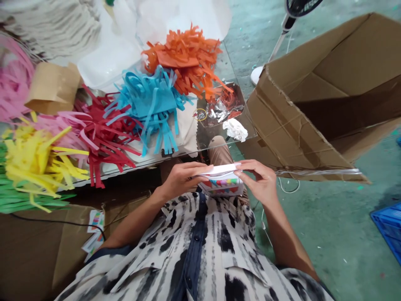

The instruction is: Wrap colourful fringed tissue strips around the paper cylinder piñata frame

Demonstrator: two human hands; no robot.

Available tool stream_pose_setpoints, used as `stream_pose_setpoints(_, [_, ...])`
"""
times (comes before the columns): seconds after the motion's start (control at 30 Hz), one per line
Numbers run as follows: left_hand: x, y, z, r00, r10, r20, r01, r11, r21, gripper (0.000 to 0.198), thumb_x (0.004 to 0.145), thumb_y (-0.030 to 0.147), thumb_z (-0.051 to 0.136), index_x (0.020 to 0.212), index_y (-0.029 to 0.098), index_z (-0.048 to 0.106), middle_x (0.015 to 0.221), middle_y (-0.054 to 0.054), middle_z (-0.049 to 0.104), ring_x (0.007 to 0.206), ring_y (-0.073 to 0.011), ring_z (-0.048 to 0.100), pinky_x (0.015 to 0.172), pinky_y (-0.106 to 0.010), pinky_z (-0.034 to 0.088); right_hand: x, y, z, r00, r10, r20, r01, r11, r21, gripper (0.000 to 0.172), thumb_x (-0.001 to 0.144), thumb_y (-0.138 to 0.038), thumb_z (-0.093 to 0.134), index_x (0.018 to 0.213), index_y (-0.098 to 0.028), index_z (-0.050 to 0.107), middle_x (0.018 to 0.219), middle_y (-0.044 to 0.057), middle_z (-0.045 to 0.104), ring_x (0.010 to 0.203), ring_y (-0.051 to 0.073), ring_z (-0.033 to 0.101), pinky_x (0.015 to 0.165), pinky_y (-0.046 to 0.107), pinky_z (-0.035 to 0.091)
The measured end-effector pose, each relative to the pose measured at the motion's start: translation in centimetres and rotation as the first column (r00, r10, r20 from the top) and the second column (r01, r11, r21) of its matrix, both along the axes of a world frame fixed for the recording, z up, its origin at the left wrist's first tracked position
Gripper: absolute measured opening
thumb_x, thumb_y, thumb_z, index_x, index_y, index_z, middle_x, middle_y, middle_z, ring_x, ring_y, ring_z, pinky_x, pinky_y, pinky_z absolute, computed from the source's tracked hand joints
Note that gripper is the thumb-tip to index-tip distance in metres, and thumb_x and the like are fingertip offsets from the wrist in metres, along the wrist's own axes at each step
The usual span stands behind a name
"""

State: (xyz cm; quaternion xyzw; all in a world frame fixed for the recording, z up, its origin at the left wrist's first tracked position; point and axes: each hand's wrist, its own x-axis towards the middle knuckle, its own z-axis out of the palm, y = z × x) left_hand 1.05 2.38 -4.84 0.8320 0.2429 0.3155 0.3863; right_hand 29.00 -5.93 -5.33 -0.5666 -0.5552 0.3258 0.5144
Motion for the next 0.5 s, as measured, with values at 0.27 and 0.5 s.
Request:
stream_pose_setpoints(0.27, [-0.2,1.3,5.8,0.984,0.012,0.177,0.010,0.992,-0.124,0.026,0.102,0.025,0.068,0.126,0.022,0.079,0.121,-0.013,0.080,0.110,-0.0200,0.077,0.095,-0.032,0.063,-2.2,-0.5,3.4,0.990,-0.131,-0.046,0.136,0.985,0.104,0.013,0.088,-0.024,0.082,0.099,-0.030,0.078,0.106,0.007,0.078,0.097,0.024,0.075,0.074,0.038,0.063])
stream_pose_setpoints(0.5, [-0.4,0.7,5.6,0.983,0.122,0.138,-0.110,0.989,-0.097,0.041,0.082,0.043,0.090,0.118,0.025,0.082,0.115,-0.010,0.076,0.104,-0.0204,0.073,0.092,-0.034,0.061,-4.3,-0.9,4.1,0.985,-0.165,-0.050,0.170,0.980,0.103,0.015,0.089,-0.022,0.081,0.102,-0.029,0.080,0.108,0.008,0.078,0.095,0.024,0.074,0.071,0.037,0.063])
